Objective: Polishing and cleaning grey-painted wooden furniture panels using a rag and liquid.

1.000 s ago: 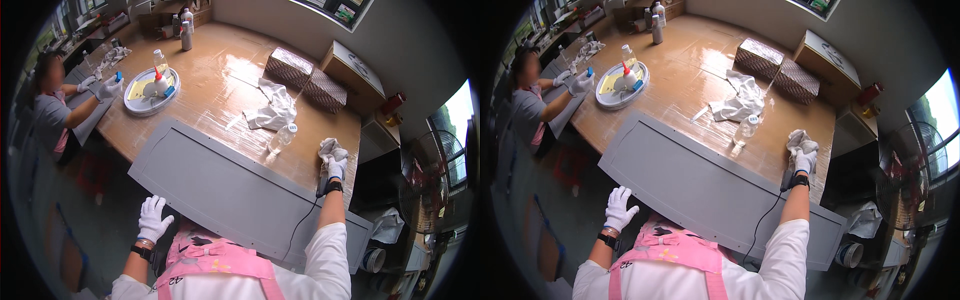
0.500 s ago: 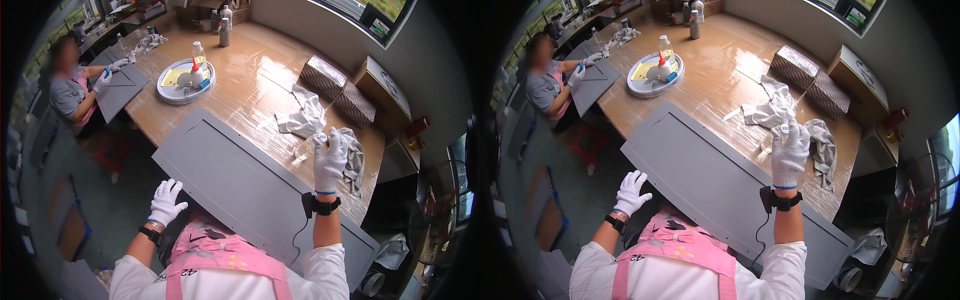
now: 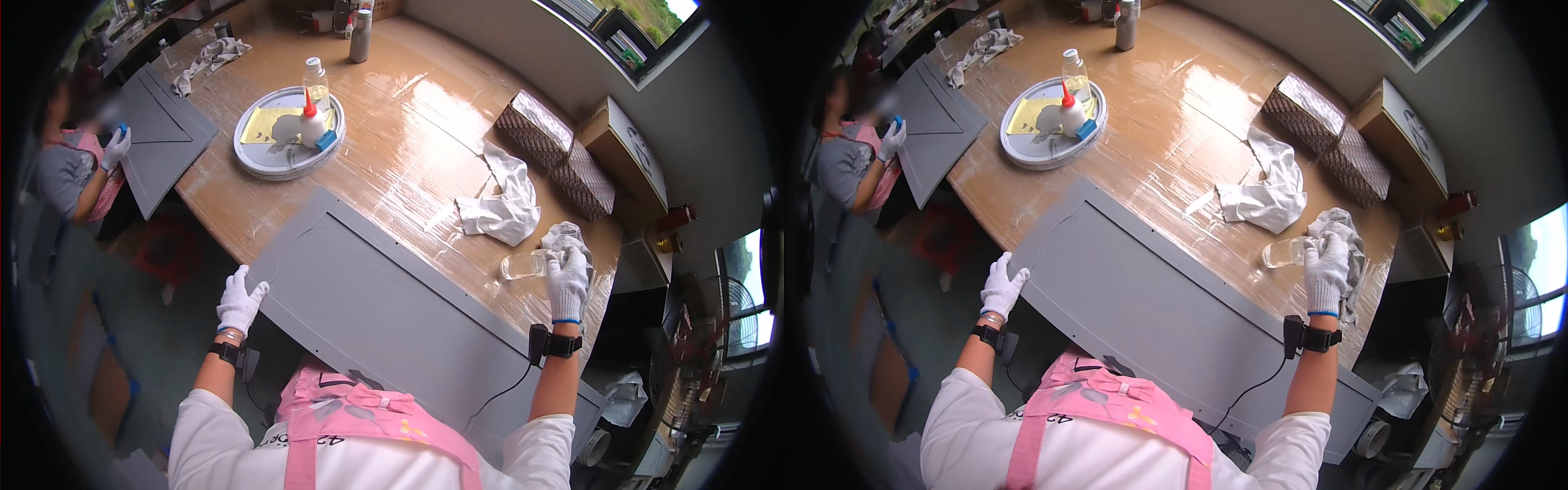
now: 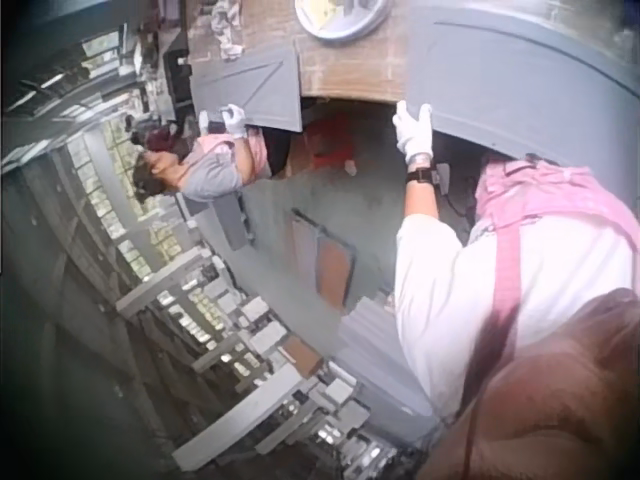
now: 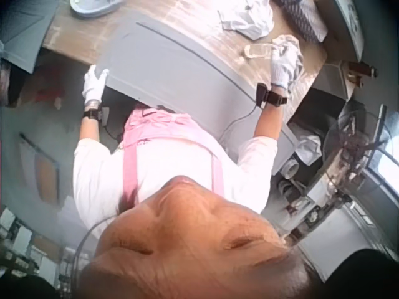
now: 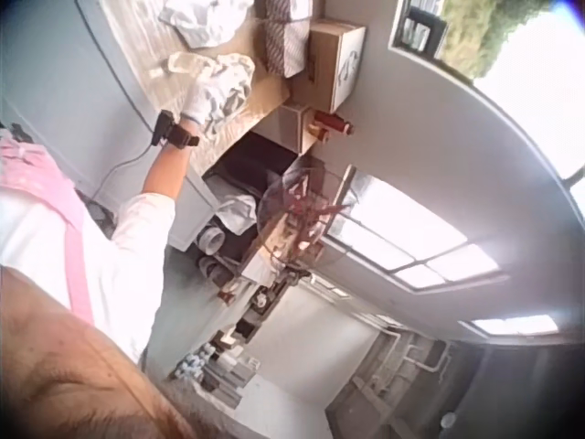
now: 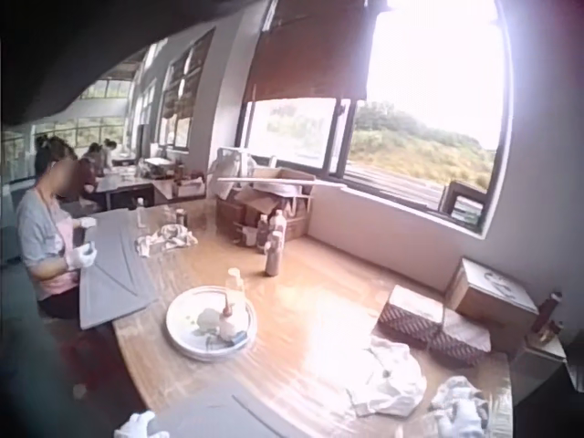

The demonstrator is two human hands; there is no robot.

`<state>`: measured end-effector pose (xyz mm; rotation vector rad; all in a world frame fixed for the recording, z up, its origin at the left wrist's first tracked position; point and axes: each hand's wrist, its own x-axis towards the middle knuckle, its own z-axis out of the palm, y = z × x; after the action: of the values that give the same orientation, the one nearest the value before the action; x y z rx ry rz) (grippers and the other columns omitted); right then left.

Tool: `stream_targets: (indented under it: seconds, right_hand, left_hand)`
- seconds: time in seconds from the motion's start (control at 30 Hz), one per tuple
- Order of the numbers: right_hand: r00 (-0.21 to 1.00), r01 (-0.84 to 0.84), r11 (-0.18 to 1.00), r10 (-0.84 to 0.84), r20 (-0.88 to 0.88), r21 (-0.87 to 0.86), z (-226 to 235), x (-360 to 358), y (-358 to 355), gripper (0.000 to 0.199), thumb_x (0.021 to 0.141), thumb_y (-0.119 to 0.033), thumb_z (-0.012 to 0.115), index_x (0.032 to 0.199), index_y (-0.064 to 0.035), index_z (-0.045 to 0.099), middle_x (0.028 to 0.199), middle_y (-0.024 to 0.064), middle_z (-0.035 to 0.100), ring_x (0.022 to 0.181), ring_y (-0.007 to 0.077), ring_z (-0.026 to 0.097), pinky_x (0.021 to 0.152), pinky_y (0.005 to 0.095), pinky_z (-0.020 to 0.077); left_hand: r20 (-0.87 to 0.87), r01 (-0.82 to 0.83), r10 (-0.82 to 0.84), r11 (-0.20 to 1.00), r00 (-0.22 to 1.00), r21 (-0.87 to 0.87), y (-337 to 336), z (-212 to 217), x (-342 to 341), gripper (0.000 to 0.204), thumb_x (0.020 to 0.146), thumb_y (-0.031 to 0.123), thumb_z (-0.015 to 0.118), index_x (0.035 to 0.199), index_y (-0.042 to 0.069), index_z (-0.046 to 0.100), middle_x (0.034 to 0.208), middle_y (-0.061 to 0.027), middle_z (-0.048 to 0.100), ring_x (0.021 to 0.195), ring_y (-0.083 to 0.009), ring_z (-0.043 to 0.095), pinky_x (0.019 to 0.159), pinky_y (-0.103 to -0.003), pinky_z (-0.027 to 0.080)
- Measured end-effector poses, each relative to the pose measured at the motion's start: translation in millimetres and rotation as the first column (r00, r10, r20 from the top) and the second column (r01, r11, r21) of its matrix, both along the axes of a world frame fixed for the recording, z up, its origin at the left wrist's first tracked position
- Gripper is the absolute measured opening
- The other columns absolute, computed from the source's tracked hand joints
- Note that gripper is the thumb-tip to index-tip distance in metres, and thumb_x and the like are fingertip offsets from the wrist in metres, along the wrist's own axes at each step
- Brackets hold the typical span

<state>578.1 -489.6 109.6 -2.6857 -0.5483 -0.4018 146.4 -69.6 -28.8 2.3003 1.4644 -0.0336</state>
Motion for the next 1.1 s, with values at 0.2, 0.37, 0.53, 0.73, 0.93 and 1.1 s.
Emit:
stream_targets:
  seconds: [0.2,0.37,0.53,0.73,0.93,1.1]
  right_hand:
    - [0.994,0.108,0.985,-0.111,-0.011,-0.138,9,24,-9,0.041,0.086,-0.022,0.07,0.119,0.0007,0.06,0.109,0.0215,0.062,0.099,0.0375,0.062,0.088,0.0451,0.05]
    - [0.948,0.282,0.879,-0.194,0.253,-0.385,25,16,9,0.046,0.085,-0.024,0.071,0.124,-0.0038,0.058,0.122,0.0202,0.059,0.113,0.0362,0.058,0.095,0.046,0.0472]
    - [0.996,-0.063,0.99,0.072,0.061,-0.129,-11,51,71,0.073,0.078,-0.03,0.076,0.141,-0.008,0.046,0.138,0.0217,0.047,0.121,0.0429,0.051,0.104,0.0465,0.0426]
    - [0.786,0.467,0.871,-0.489,-0.377,-0.155,-103,128,115,0.106,0.069,-0.044,0.08,0.153,-0.0096,0.027,0.14,0.025,0.046,0.129,0.0419,0.048,0.106,0.0485,0.0425]
    - [0.888,0.399,0.908,-0.347,-0.303,0.129,-98,111,117,0.048,0.077,-0.026,0.066,0.118,-0.004,0.06,0.114,0.0294,0.059,0.106,0.0457,0.059,0.094,0.0491,0.0487]
    - [0.972,0.015,0.869,0.103,-0.212,0.494,-9,17,89,0.039,0.087,-0.003,0.061,0.126,-0.0016,0.06,0.112,0.0095,0.067,0.104,0.0166,0.064,0.092,0.0292,0.0503]
  left_hand:
    - [0.08,0.104,-0.109,0.992,0.991,0.067,12,-10,6,0.062,0.089,0.05,0.066,0.134,0.01,0.05,0.124,-0.0183,0.059,0.112,-0.0399,0.058,0.091,-0.049,0.05]
    - [0.083,0.135,-0.139,0.99,0.987,0.047,12,-22,16,0.052,0.093,0.045,0.062,0.129,0.007,0.052,0.119,-0.0195,0.061,0.11,-0.0401,0.059,0.091,-0.048,0.049]
    - [0.074,0.153,-0.156,0.987,0.985,0.041,13,-28,17,0.055,0.093,0.046,0.063,0.129,0.007,0.05,0.122,-0.0202,0.06,0.111,-0.0403,0.059,0.091,-0.048,0.049]
    - [0.025,0.161,-0.161,0.987,0.987,-0.013,18,-21,15,0.057,0.091,0.048,0.064,0.13,0.008,0.052,0.126,-0.0171,0.061,0.115,-0.0376,0.059,0.093,-0.047,0.049]
    - [-0.057,0.251,-0.253,0.967,0.966,-0.046,40,31,22,0.049,0.089,0.037,0.068,0.128,0.009,0.057,0.118,-0.0128,0.063,0.107,-0.0322,0.062,0.088,-0.045,0.051]
    - [0.409,0.363,-0.387,0.922,0.827,0.137,38,93,72,0.058,0.087,0.033,0.073,0.133,0.003,0.054,0.12,-0.0156,0.061,0.109,-0.0312,0.061,0.094,-0.04,0.05]
